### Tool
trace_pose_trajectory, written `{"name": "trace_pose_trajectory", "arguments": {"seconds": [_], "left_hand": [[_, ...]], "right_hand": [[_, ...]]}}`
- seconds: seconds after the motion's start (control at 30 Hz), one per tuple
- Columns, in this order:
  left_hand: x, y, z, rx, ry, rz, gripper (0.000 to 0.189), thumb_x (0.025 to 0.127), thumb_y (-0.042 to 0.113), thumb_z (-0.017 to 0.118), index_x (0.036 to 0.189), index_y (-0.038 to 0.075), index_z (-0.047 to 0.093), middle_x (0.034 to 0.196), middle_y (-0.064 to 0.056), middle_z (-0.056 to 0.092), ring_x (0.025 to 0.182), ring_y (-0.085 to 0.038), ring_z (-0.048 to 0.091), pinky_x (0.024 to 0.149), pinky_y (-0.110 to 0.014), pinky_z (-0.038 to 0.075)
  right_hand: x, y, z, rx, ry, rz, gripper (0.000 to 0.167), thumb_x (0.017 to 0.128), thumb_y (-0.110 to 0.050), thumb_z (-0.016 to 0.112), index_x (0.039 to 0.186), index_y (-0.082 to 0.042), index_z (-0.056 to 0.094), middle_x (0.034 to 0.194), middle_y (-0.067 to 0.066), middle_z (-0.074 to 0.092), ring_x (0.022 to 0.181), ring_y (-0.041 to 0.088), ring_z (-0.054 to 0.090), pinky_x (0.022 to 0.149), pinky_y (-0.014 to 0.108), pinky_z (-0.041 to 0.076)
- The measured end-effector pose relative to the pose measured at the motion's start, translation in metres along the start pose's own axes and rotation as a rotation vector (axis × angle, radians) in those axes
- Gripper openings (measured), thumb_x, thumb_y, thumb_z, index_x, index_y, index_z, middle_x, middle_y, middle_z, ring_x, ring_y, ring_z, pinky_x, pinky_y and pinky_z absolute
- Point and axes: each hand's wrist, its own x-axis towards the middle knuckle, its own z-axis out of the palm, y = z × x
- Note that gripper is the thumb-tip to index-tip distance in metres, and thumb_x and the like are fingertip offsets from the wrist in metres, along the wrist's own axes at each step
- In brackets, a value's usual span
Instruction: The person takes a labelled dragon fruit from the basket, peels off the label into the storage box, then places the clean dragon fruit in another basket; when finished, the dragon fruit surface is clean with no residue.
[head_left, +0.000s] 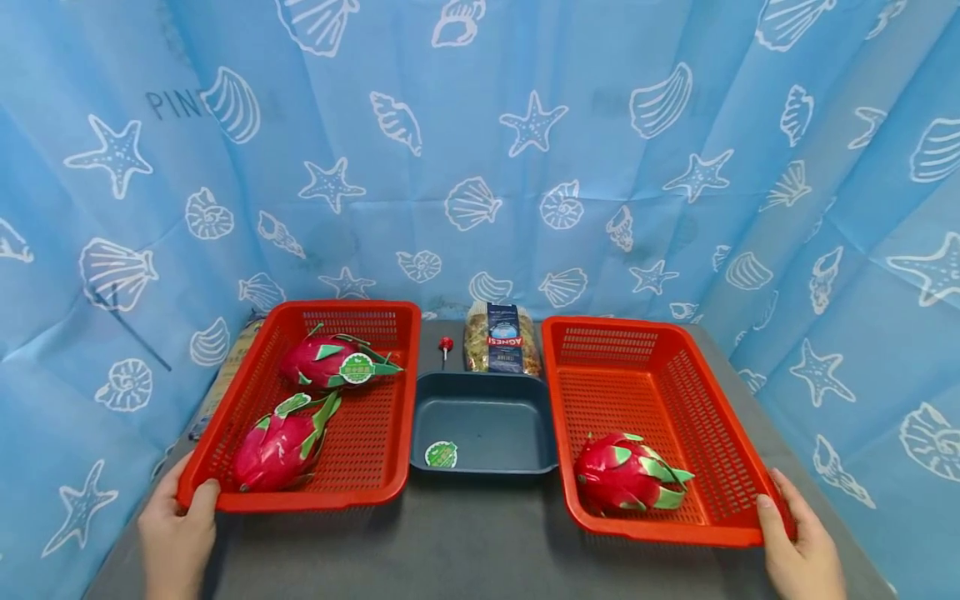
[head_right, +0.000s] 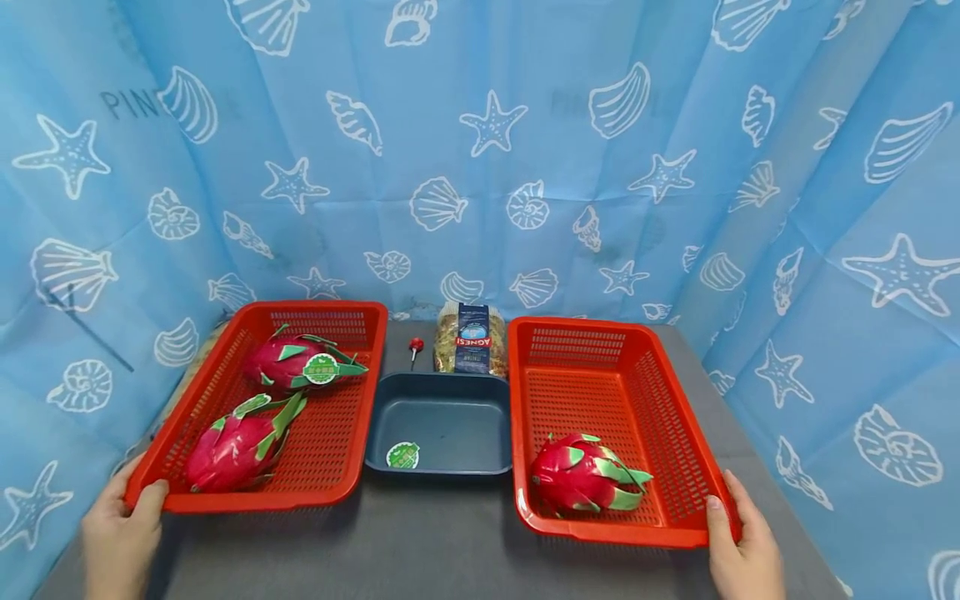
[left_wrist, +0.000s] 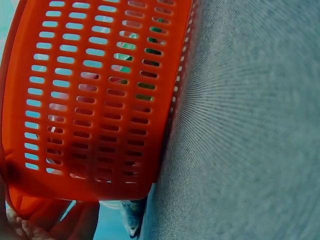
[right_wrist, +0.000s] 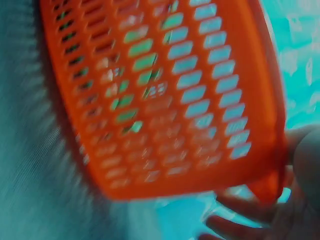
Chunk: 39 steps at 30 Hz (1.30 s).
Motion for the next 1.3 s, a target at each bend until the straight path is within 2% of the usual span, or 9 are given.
{"name": "trace_pose_trajectory", "arguments": {"seconds": [0.1, 0.17, 0.3, 0.4, 0.5, 0.67, 0.77, 0.97, 1.3], "left_hand": [[0.000, -0.001, 0.000, -0.012, 0.007, 0.015, 0.054, 0.100, 0.016, 0.051, 0.153, 0.007, 0.048, 0.144, -0.019, 0.055, 0.107, -0.029, 0.054, 0.070, -0.004, 0.042], [0.000, -0.002, 0.000, -0.039, 0.020, 0.031, 0.053, 0.100, 0.015, 0.052, 0.152, 0.006, 0.049, 0.141, -0.020, 0.056, 0.104, -0.023, 0.055, 0.071, -0.003, 0.042], [-0.002, -0.005, 0.002, -0.074, 0.036, 0.045, 0.051, 0.100, 0.014, 0.053, 0.150, 0.004, 0.052, 0.136, -0.022, 0.057, 0.093, -0.008, 0.053, 0.067, 0.000, 0.040], [-0.004, -0.007, 0.003, -0.063, 0.034, 0.043, 0.051, 0.101, 0.015, 0.053, 0.151, 0.005, 0.050, 0.138, -0.021, 0.057, 0.097, -0.012, 0.055, 0.070, -0.002, 0.042], [-0.005, -0.009, 0.003, -0.056, 0.037, 0.048, 0.053, 0.102, 0.018, 0.052, 0.154, 0.009, 0.048, 0.144, -0.018, 0.055, 0.107, -0.022, 0.055, 0.079, -0.009, 0.043], [-0.004, -0.011, 0.004, -0.087, 0.052, 0.073, 0.054, 0.102, 0.019, 0.053, 0.155, 0.016, 0.047, 0.149, -0.014, 0.053, 0.113, -0.017, 0.053, 0.086, -0.010, 0.043], [-0.004, -0.011, 0.004, -0.100, 0.056, 0.087, 0.054, 0.102, 0.019, 0.053, 0.155, 0.016, 0.048, 0.148, -0.014, 0.053, 0.111, -0.013, 0.052, 0.086, -0.009, 0.043], [-0.003, -0.013, 0.006, -0.117, 0.069, 0.127, 0.053, 0.101, 0.017, 0.053, 0.154, 0.014, 0.049, 0.146, -0.015, 0.054, 0.107, -0.007, 0.051, 0.083, -0.007, 0.043], [-0.003, -0.013, 0.010, -0.126, 0.063, 0.159, 0.052, 0.101, 0.015, 0.054, 0.152, 0.011, 0.051, 0.145, -0.015, 0.056, 0.109, -0.009, 0.054, 0.081, -0.005, 0.042]], "right_hand": [[-0.002, -0.025, -0.001, -0.094, 0.079, 0.000, 0.059, 0.108, -0.029, 0.049, 0.158, -0.002, 0.034, 0.145, 0.038, 0.042, 0.124, 0.048, 0.050, 0.096, 0.053, 0.047], [-0.006, -0.047, 0.000, -0.091, 0.118, 0.000, 0.060, 0.107, -0.028, 0.051, 0.160, -0.005, 0.034, 0.152, 0.035, 0.037, 0.135, 0.054, 0.036, 0.101, 0.072, 0.033], [-0.018, -0.089, 0.007, -0.006, 0.204, -0.115, 0.058, 0.104, -0.021, 0.059, 0.158, -0.008, 0.041, 0.154, 0.028, 0.039, 0.138, 0.050, 0.037, 0.104, 0.070, 0.032], [-0.026, -0.115, 0.017, 0.081, 0.253, -0.276, 0.058, 0.099, -0.011, 0.067, 0.153, -0.011, 0.049, 0.150, 0.023, 0.045, 0.136, 0.046, 0.041, 0.106, 0.068, 0.034], [-0.031, -0.141, 0.028, 0.149, 0.269, -0.449, 0.063, 0.092, -0.003, 0.073, 0.150, -0.013, 0.054, 0.146, 0.017, 0.051, 0.132, 0.037, 0.046, 0.111, 0.041, 0.039], [-0.040, -0.185, 0.050, 0.216, 0.182, -0.635, 0.067, 0.087, 0.000, 0.077, 0.148, -0.014, 0.056, 0.142, 0.009, 0.056, 0.124, 0.023, 0.053, 0.097, 0.006, 0.035], [-0.047, -0.211, 0.066, 0.222, 0.096, -0.696, 0.063, 0.088, -0.003, 0.077, 0.147, -0.015, 0.057, 0.139, 0.005, 0.057, 0.123, 0.019, 0.055, 0.097, 0.011, 0.042], [-0.058, -0.254, 0.100, 0.301, -0.069, -0.870, 0.059, 0.090, -0.007, 0.077, 0.145, -0.019, 0.059, 0.137, -0.003, 0.058, 0.123, 0.012, 0.055, 0.098, 0.043, 0.053], [-0.069, -0.315, 0.161, 0.343, -0.365, -1.012, 0.050, 0.095, -0.012, 0.074, 0.142, -0.016, 0.061, 0.133, -0.002, 0.059, 0.117, 0.010, 0.058, 0.094, 0.035, 0.054]]}}
